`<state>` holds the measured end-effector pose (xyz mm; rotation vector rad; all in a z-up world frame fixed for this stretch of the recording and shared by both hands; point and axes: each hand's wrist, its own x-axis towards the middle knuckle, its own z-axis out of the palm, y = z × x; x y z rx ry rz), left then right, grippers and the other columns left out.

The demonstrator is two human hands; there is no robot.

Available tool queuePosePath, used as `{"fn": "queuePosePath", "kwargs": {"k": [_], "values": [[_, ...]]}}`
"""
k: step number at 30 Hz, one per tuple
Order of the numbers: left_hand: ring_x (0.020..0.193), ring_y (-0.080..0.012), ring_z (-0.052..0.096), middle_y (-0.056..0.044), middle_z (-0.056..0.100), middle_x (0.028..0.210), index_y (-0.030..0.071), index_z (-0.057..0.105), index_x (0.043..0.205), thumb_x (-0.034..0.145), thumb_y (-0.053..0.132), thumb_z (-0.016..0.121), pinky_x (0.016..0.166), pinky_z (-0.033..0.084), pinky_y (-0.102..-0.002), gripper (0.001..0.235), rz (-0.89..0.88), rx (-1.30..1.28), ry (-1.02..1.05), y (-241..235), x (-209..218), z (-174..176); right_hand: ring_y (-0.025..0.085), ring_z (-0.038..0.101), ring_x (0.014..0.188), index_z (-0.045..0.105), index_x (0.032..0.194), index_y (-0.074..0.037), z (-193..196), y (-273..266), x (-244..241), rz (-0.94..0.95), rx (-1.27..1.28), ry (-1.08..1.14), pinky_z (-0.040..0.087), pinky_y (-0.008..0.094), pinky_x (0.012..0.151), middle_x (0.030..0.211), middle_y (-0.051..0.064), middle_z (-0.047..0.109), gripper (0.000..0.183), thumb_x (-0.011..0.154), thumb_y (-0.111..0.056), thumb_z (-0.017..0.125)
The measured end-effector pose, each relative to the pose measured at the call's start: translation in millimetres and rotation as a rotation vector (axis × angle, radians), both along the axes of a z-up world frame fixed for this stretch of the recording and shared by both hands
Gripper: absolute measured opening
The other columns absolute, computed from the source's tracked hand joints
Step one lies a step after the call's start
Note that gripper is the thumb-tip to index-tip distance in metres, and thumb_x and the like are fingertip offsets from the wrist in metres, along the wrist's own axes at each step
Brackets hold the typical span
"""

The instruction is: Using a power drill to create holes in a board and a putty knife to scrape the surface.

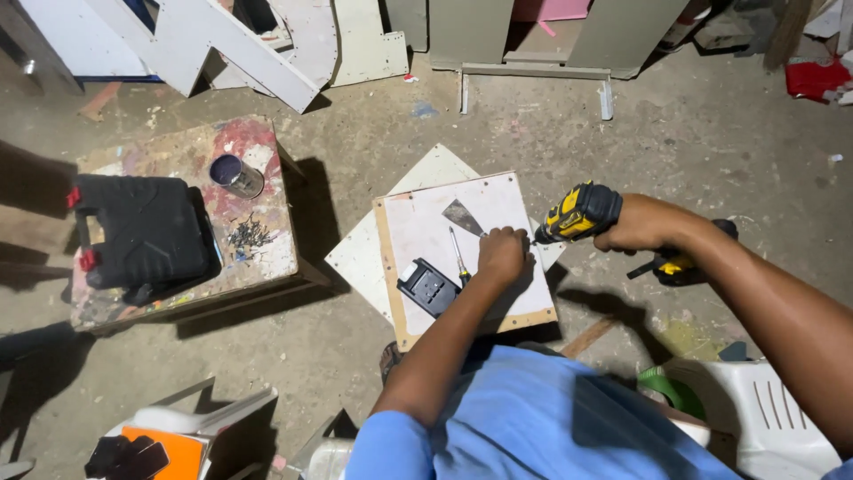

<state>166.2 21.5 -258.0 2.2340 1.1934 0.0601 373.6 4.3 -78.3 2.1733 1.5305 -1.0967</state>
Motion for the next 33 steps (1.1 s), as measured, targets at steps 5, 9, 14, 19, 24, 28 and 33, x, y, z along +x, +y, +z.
{"fn": "queuePosePath", "kwargs": {"k": [5,9,14,19,24,28,33], "values": [[0.110,-0.0294,0.063,-0.007,0.067,0.109,0.016,0.070,0.118,0.092,0.029,0.064,0.093,0.043,-0.045,0.030,-0.046,0.010,0.049,13.7,21.6,-11.7,0.030,0.072,0.064,0.080,0.077,0.005,21.3,-10.7,-0.5,-0.086,0.057,0.051,0.055,0.038,0.060,0.068,0.021,0.077,0.031,0.076,-0.027,0.077],[0.099,-0.0372,0.060,-0.012,0.069,0.102,0.018,0.075,0.103,0.092,0.025,0.057,0.083,0.043,-0.053,0.022,-0.110,0.090,-0.011,21.9,39.1,-62.6,0.019,0.059,0.074,0.075,0.098,-0.006,19.6,-29.3,15.6,-0.171,0.073,0.131,0.048,0.034,0.065,0.085,0.007,0.073,0.020,0.077,-0.006,0.073],[0.087,-0.0392,0.065,-0.018,0.072,0.097,0.008,0.072,0.092,0.088,0.010,0.060,0.076,0.051,-0.048,0.013,-0.216,0.211,-0.078,22.1,35.8,-95.8,0.023,0.069,0.108,0.071,0.132,-0.008,-5.7,-58.1,55.7,-0.323,0.141,0.302,0.054,0.036,0.099,0.128,0.008,0.076,0.056,0.077,0.003,0.075],[0.074,-0.0277,0.065,-0.010,0.072,0.080,0.006,0.072,0.086,0.086,0.003,0.071,0.065,0.054,-0.040,0.003,-0.423,0.554,-0.057,22.4,41.1,-69.4,0.022,0.046,0.051,0.054,0.064,-0.001,8.3,-86.2,46.5,-0.569,0.423,0.397,0.035,0.038,0.050,0.055,0.014,0.055,0.012,0.073,0.005,0.058],[0.082,-0.0317,0.067,-0.013,0.071,0.092,0.007,0.069,0.099,0.085,0.010,0.061,0.072,0.050,-0.044,0.016,-0.439,0.502,-0.015,5.2,51.5,-56.0,0.015,0.047,0.051,0.057,0.083,-0.009,-16.5,-94.5,42.2,-0.753,0.593,0.550,0.038,0.031,0.047,0.063,0.007,0.054,0.011,0.085,0.001,0.062],[0.102,-0.0336,0.071,-0.010,0.073,0.115,0.019,0.077,0.106,0.082,0.031,0.076,0.082,0.056,-0.046,0.027,-0.358,0.321,-0.081,16.3,47.6,-39.5,0.014,0.055,0.054,0.066,0.085,-0.010,-45.0,-105.2,33.8,-0.878,0.675,0.527,0.047,0.030,0.054,0.066,0.005,0.062,0.006,0.088,-0.008,0.071],[0.073,-0.0299,0.068,-0.018,0.073,0.083,0.005,0.067,0.096,0.092,0.013,0.057,0.067,0.052,-0.038,0.013,0.553,-0.561,-0.789,69.1,-26.0,-61.1,0.014,0.063,0.092,0.074,0.109,-0.010,-60.6,-122.3,-0.1,-0.749,0.637,0.436,0.049,0.032,0.086,0.102,0.004,0.072,0.026,0.083,-0.010,0.075]]}}
